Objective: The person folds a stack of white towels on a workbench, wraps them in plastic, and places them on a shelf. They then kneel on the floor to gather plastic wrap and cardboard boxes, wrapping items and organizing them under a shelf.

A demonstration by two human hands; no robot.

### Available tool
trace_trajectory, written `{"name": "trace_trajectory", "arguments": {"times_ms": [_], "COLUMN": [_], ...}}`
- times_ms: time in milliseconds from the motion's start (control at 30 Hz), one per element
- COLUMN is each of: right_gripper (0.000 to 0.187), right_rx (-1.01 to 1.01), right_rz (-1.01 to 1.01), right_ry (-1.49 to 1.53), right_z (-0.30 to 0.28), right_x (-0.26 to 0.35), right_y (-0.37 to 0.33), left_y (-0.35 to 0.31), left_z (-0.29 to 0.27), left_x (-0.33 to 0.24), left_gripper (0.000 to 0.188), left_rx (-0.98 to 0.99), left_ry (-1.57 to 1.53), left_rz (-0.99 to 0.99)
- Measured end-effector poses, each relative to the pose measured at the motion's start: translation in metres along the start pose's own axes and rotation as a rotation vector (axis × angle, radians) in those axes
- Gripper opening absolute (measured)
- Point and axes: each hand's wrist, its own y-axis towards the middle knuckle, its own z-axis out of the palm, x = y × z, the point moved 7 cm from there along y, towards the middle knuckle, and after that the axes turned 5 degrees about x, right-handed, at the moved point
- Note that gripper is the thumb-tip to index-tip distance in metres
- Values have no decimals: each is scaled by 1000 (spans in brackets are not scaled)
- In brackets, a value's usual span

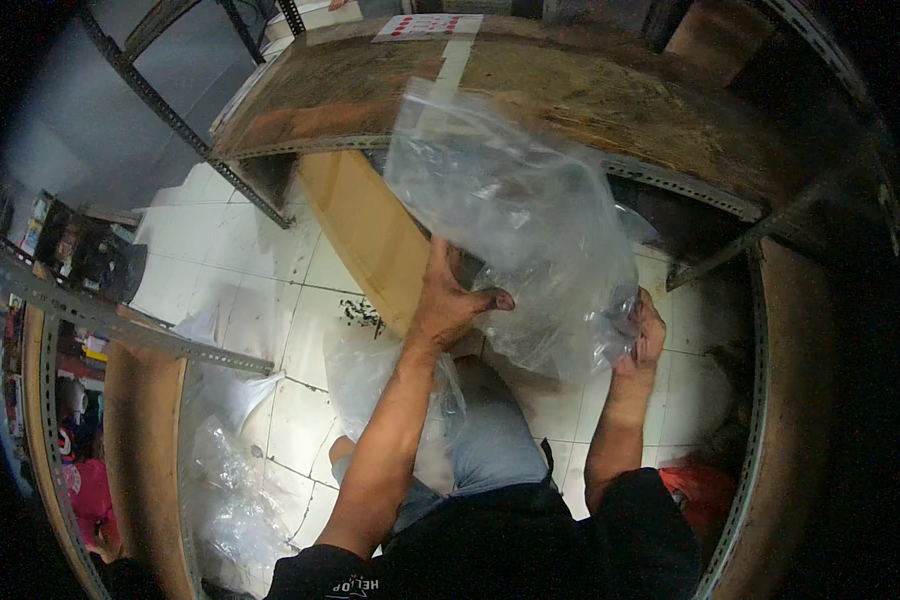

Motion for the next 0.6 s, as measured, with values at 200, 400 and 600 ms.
{"name": "trace_trajectory", "arguments": {"times_ms": [200, 400, 600], "right_gripper": [18, 21, 23], "right_rx": [-192, 108, 440], "right_rz": [-340, -927, -449], "right_ry": [-1441, -1857, -1522], "right_z": [6, 132, 147], "right_x": [168, 212, 199], "right_y": [17, -22, -63], "left_y": [-11, -32, -31], "left_z": [-27, -8, -7], "left_x": [-29, -106, -107], "left_gripper": [24, 103, 68], "left_rx": [-240, -337, 191], "left_ry": [-92, 14, 174], "left_rz": [62, 404, 113]}}
